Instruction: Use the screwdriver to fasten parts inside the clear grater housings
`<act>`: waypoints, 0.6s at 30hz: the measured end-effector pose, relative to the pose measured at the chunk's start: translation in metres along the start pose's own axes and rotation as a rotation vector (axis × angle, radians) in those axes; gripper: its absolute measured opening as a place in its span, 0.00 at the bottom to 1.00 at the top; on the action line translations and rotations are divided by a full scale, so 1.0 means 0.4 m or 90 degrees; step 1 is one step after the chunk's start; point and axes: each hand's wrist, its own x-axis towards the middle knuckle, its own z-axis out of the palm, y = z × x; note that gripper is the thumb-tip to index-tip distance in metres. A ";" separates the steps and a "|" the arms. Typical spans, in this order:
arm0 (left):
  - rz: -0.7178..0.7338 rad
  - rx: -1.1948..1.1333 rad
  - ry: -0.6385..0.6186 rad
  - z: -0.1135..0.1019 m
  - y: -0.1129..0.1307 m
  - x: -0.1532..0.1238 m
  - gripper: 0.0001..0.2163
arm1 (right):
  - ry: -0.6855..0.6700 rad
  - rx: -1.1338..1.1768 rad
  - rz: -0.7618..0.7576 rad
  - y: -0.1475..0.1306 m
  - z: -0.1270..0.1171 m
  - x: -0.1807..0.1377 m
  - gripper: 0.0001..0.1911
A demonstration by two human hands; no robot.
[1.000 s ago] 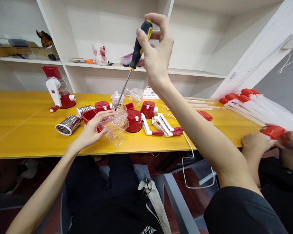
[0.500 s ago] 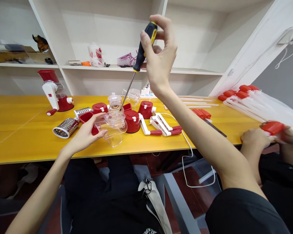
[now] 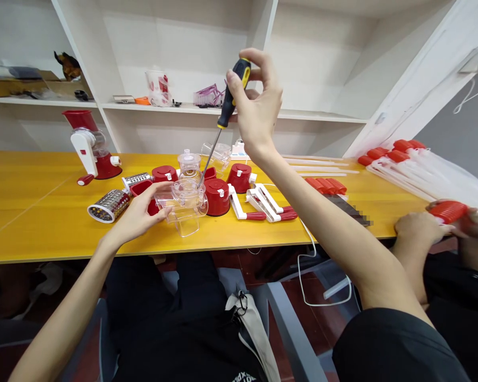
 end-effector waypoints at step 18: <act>-0.020 0.006 0.013 -0.006 -0.001 0.002 0.28 | 0.121 0.026 0.078 0.052 -0.016 0.010 0.15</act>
